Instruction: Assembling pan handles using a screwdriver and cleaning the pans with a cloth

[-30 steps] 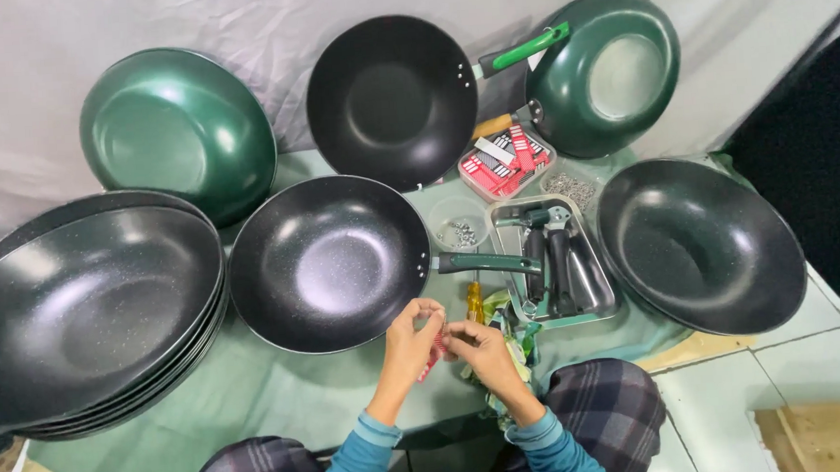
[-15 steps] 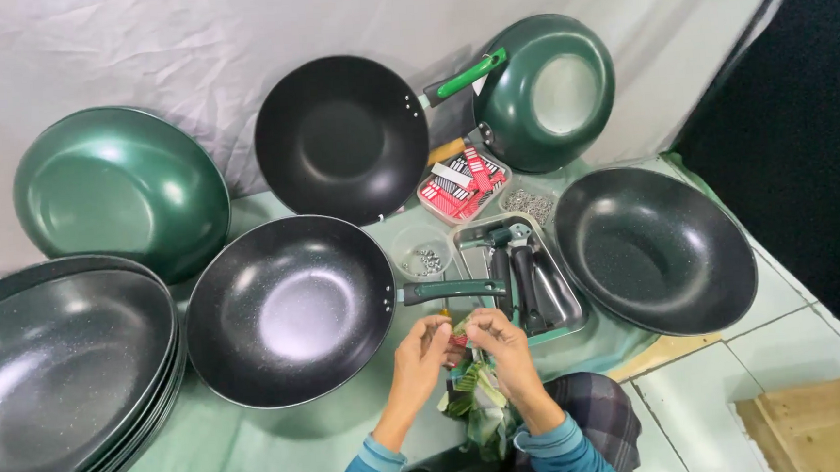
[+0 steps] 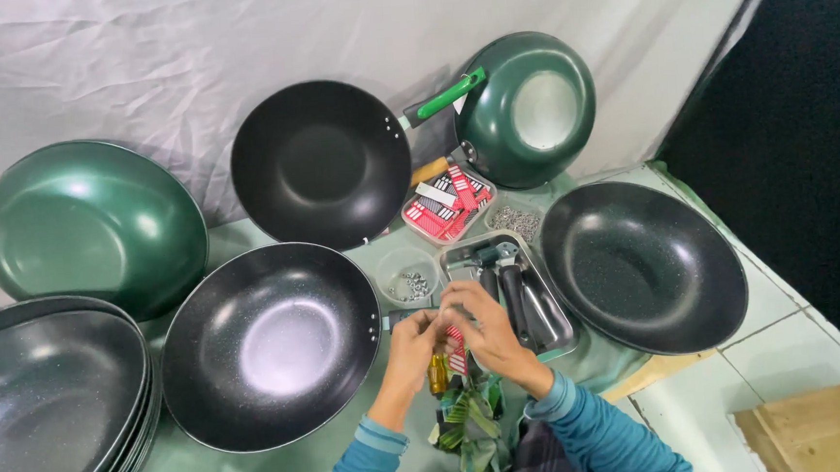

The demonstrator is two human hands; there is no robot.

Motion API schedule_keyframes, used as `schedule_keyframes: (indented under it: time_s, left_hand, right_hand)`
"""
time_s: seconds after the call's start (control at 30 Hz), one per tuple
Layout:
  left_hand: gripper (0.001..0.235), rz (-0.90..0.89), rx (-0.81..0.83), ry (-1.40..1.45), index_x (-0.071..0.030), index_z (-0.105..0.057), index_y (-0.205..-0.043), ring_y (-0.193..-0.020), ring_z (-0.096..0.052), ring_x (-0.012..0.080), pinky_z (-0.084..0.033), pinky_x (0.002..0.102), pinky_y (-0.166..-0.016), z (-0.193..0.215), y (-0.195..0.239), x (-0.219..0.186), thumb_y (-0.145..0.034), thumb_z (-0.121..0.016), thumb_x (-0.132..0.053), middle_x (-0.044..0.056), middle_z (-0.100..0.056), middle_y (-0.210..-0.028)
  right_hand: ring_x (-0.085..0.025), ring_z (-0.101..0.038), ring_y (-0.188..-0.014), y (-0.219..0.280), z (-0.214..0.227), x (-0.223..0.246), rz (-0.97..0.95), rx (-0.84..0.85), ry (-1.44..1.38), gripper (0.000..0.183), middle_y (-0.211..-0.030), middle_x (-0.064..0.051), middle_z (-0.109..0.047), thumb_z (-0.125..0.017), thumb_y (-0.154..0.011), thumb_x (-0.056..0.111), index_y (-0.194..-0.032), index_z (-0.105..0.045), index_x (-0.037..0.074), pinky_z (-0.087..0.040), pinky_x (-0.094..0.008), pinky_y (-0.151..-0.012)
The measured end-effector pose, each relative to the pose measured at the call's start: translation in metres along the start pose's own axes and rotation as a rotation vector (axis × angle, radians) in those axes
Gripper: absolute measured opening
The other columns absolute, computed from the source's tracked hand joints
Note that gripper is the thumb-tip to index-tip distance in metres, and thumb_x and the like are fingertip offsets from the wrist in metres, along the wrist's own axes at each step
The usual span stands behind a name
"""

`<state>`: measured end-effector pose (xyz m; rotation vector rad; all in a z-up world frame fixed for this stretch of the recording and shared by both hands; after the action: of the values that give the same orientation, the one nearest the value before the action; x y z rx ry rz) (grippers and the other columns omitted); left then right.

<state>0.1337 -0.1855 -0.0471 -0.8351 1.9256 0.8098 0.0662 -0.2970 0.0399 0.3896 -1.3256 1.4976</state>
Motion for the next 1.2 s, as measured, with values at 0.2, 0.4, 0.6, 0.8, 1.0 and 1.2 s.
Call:
schedule_keyframes:
  time_s: [0.2, 0.4, 0.6, 0.8, 1.0, 1.2]
  left_hand:
    - [0.017, 0.102, -0.027, 0.142, 0.007, -0.065, -0.101, -0.064, -0.065, 0.0203, -0.053, 0.029, -0.058, 0.024, -0.02, 0.044, -0.094, -0.067, -0.009, 0.016, -0.069, -0.082]
    - [0.024, 0.127, -0.089, 0.085, 0.002, -0.066, -0.104, -0.056, -0.063, 0.0188, -0.047, 0.028, -0.051, 0.029, -0.021, 0.037, -0.096, -0.066, -0.02, 0.013, -0.067, -0.076]
    - [0.033, 0.086, -0.073, 0.102, 0.003, -0.06, -0.121, -0.051, -0.055, 0.0148, -0.041, 0.026, -0.047, 0.036, -0.023, 0.026, -0.093, -0.066, -0.014, 0.011, -0.064, -0.074]
    - [0.031, 0.16, -0.1, 0.111, 0.001, -0.062, -0.118, -0.053, -0.052, 0.0146, -0.037, 0.025, -0.048, 0.046, -0.018, 0.017, -0.093, -0.068, -0.017, 0.011, -0.064, -0.077]
    - [0.025, 0.169, -0.053, 0.14, 0.003, -0.062, -0.116, -0.052, -0.052, 0.013, -0.035, 0.024, -0.046, 0.051, -0.017, 0.02, -0.094, -0.066, -0.01, 0.012, -0.065, -0.081]
    - [0.024, 0.182, -0.023, 0.126, 0.002, -0.062, -0.115, -0.051, -0.052, 0.012, -0.036, 0.023, -0.046, 0.043, -0.021, 0.026, -0.095, -0.065, -0.01, 0.011, -0.065, -0.078]
  right_hand:
    - [-0.011, -0.061, -0.078, -0.051, 0.058, -0.068, -0.282, -0.289, -0.032, 0.015, -0.087, -0.003, -0.069, -0.066, -0.093, 0.012, -0.104, -0.07, 0.002, -0.049, -0.023, -0.075]
    - [-0.027, -0.063, -0.092, -0.116, 0.127, -0.178, -0.174, -0.403, 0.816, 0.012, -0.096, -0.006, -0.067, -0.068, -0.089, 0.019, -0.093, -0.075, 0.011, -0.05, -0.039, -0.08]
    - [-0.039, -0.06, -0.095, -0.137, 0.127, -0.295, -0.421, -0.243, 1.152, 0.017, -0.098, -0.02, -0.066, -0.061, -0.086, 0.01, -0.085, -0.077, 0.003, -0.053, -0.048, -0.08]
    - [-0.044, -0.071, -0.081, -0.121, 0.114, -0.414, -0.545, -0.16, 1.116, 0.02, -0.088, -0.025, -0.073, -0.057, -0.085, 0.008, -0.085, -0.074, -0.003, -0.057, -0.051, -0.075]
    - [-0.036, -0.072, -0.088, -0.114, 0.108, -0.457, -0.678, -0.109, 1.153, 0.02, -0.098, -0.018, -0.075, -0.061, -0.088, 0.013, -0.09, -0.078, 0.002, -0.059, -0.045, -0.08]
    - [-0.033, -0.071, -0.094, -0.117, 0.096, -0.463, -0.587, 0.049, 1.353, 0.019, -0.095, -0.016, -0.077, -0.063, -0.086, 0.016, -0.091, -0.079, 0.008, -0.055, -0.043, -0.083]
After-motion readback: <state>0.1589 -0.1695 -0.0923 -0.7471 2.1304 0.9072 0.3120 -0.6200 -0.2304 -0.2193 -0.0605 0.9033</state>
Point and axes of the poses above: each hand's wrist, its own y-axis away from the middle knuckle, its own z-axis out of the back of the hand, x = y × z, the point moved 5 cm from there along -y, towards the middle knuckle
